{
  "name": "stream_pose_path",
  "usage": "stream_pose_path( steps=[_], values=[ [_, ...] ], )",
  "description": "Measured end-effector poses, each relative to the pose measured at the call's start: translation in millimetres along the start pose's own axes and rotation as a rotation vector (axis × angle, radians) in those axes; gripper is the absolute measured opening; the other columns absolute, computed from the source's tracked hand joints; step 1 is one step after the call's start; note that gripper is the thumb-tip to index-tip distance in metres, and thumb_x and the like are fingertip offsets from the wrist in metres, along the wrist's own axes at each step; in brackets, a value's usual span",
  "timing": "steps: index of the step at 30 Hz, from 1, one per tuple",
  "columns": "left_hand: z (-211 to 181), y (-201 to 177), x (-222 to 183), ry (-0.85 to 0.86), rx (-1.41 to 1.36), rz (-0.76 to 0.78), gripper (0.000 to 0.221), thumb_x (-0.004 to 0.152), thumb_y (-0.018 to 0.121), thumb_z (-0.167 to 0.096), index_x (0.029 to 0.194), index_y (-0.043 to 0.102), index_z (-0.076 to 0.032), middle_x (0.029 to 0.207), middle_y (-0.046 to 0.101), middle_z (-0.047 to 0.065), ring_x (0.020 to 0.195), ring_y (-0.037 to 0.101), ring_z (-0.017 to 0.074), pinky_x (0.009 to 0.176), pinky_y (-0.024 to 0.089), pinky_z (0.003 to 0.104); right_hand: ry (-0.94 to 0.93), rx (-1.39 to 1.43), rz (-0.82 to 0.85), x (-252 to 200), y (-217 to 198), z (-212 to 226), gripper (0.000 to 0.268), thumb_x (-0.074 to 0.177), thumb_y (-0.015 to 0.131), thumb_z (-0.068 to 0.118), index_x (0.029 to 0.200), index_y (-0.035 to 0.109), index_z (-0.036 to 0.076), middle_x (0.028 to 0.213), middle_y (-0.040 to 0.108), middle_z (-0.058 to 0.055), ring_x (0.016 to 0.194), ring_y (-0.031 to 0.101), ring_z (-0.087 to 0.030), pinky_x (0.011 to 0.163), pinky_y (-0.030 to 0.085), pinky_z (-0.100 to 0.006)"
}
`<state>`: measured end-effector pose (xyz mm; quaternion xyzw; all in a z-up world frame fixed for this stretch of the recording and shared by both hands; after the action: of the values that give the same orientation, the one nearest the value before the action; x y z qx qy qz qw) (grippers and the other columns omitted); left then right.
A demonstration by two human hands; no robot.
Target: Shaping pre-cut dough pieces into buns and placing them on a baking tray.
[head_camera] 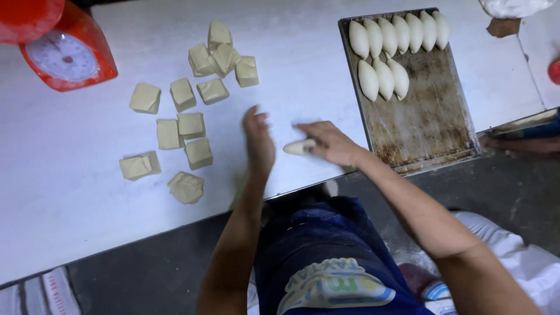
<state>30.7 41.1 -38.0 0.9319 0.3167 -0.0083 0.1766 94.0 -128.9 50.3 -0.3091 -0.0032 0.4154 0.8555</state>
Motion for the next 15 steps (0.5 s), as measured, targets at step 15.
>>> stream_pose_path(
  steps=[15],
  values=[
    [-18.3,22.4,-26.6,0.286,1.355,-0.118,0.025,0.108,0.055,-0.028,0.123,0.063,-0.009,0.104,0.053,0.003,0.108,0.052,0.0215,0.096,0.043,0.034,0.108,0.127,0.026,-49.5,-244.5,-44.1,0.062,0.078,0.077,0.017,0.137,0.064,0.004,0.127,0.067,-0.032,0.12,0.062,-0.049,0.099,0.05,-0.06]
  ],
)
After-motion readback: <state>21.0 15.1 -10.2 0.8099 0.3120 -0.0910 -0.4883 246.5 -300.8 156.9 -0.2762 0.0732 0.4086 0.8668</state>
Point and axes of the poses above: each hand's wrist, its own x-axis towards the middle knuckle, its own y-axis out of the palm, z = x × y, the point moved 4 cm from there along x, towards the middle knuckle
